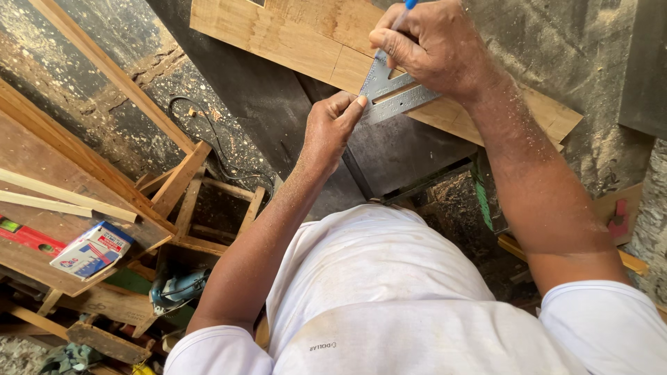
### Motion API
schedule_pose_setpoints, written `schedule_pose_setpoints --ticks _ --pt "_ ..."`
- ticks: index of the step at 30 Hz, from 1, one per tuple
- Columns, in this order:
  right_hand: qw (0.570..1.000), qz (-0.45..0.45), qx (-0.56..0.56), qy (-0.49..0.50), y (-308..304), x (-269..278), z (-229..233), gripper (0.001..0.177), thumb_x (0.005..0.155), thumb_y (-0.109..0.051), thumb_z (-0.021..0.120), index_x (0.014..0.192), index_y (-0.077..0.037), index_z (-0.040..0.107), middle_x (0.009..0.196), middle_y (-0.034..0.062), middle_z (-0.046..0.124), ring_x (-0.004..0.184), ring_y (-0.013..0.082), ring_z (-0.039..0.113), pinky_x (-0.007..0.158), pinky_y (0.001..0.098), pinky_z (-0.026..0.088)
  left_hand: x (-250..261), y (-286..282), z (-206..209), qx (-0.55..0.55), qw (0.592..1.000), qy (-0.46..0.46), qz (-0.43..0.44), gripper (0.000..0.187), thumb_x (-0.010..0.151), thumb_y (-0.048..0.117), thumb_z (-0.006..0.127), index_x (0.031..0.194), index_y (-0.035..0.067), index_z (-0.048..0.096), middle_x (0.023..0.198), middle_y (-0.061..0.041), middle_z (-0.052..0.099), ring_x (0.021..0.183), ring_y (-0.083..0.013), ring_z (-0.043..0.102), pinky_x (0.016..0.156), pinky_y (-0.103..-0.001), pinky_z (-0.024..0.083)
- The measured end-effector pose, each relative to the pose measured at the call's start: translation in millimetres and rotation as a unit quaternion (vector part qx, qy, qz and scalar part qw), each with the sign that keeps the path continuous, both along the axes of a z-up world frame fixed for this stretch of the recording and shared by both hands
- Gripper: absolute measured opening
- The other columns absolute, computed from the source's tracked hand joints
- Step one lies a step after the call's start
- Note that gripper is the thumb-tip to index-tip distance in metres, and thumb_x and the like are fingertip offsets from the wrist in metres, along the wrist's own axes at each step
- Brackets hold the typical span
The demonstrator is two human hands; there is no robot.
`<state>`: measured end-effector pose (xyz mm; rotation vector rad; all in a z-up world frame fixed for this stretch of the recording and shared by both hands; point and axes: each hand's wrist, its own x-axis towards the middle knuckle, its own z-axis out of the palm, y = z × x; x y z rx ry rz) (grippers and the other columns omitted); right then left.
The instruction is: The person measures and marks wooden boards using a speed square, a pen, and a tape measure on a table saw surface.
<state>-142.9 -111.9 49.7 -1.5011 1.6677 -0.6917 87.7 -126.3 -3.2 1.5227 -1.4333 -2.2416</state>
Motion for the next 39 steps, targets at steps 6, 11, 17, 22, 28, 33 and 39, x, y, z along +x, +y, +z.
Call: schedule_pose_setpoints --ticks 6,11,17,22,28,33,39 --pt "0.988 0.052 -0.068 0.132 -11.4 -5.3 7.9 0.024 0.114 -0.02 0.069 0.099 -0.002 0.076 0.077 0.0075 0.071 0.069 0.0151 0.067 0.062 0.0311 0.055 0.1 -2.6 3.0 -0.007 1.0 -0.013 -0.009 0.032 0.099 0.03 0.069 0.084 0.003 0.073 0.062 0.007 0.049 0.059 -0.0031 0.04 0.053 -0.026 0.035" --pt "0.996 0.065 0.046 0.037 -14.2 -7.0 4.2 0.02 0.11 -0.022 0.067 0.102 -0.006 0.074 0.074 0.0032 0.067 0.059 0.0112 0.063 0.054 0.0307 0.054 -1.1 -3.0 3.5 -0.007 1.0 -0.009 -0.008 0.031 0.098 0.031 0.069 0.084 0.003 0.073 0.062 0.007 0.049 0.059 -0.003 0.041 0.053 -0.027 0.035" --pt "0.979 0.007 -0.036 0.202 2.6 -28.2 -13.2 0.022 0.118 -0.015 0.066 0.101 -0.003 0.072 0.077 0.0064 0.066 0.066 0.0161 0.061 0.06 0.0331 0.052 1.8 -2.4 3.7 -0.015 1.0 -0.01 -0.014 0.031 0.098 0.031 0.068 0.087 0.003 0.075 0.063 0.007 0.052 0.06 -0.0025 0.043 0.054 -0.026 0.037" --pt "0.981 -0.062 -0.063 0.175 24.4 -32.3 -10.5 0.011 0.108 -0.007 0.068 0.109 0.0 0.075 0.095 0.0108 0.073 0.079 0.0195 0.069 0.067 0.0337 0.055 1.9 -3.9 2.6 -0.018 0.999 -0.022 -0.017 0.032 0.098 0.031 0.068 0.086 0.002 0.073 0.063 0.006 0.051 0.06 -0.0032 0.044 0.053 -0.027 0.038" --pt "0.991 -0.114 -0.051 0.038 38.4 -21.2 -22.9 0.016 0.108 -0.006 0.071 0.122 -0.002 0.076 0.115 0.01 0.077 0.101 0.0202 0.075 0.085 0.0324 0.063 2.6 -7.2 0.4 0.011 0.999 0.017 0.036 0.03 0.098 0.028 0.069 0.085 0.001 0.072 0.068 0.007 0.053 0.062 -0.0026 0.042 0.054 -0.026 0.036" --pt "0.99 -0.091 -0.072 0.081 23.5 -12.7 -32.3 0.019 0.102 -0.004 0.075 0.121 -0.003 0.077 0.111 0.0103 0.077 0.101 0.0227 0.075 0.088 0.0349 0.061 15.5 -27.2 2.6 0.034 0.998 -0.016 0.048 0.025 0.098 0.027 0.066 0.086 0.006 0.073 0.065 0.007 0.058 0.058 -0.003 0.04 0.053 -0.024 0.034" --pt "0.987 -0.092 -0.096 0.088 9.3 -0.1 -15.6 0.022 0.099 0.001 0.076 0.121 -0.003 0.076 0.113 0.0107 0.077 0.106 0.0238 0.074 0.095 0.0362 0.057 23.3 -38.7 -0.9 0.022 0.998 0.019 0.059 0.027 0.098 0.026 0.069 0.086 0.003 0.071 0.068 0.009 0.052 0.063 -0.0016 0.039 0.054 -0.024 0.032"
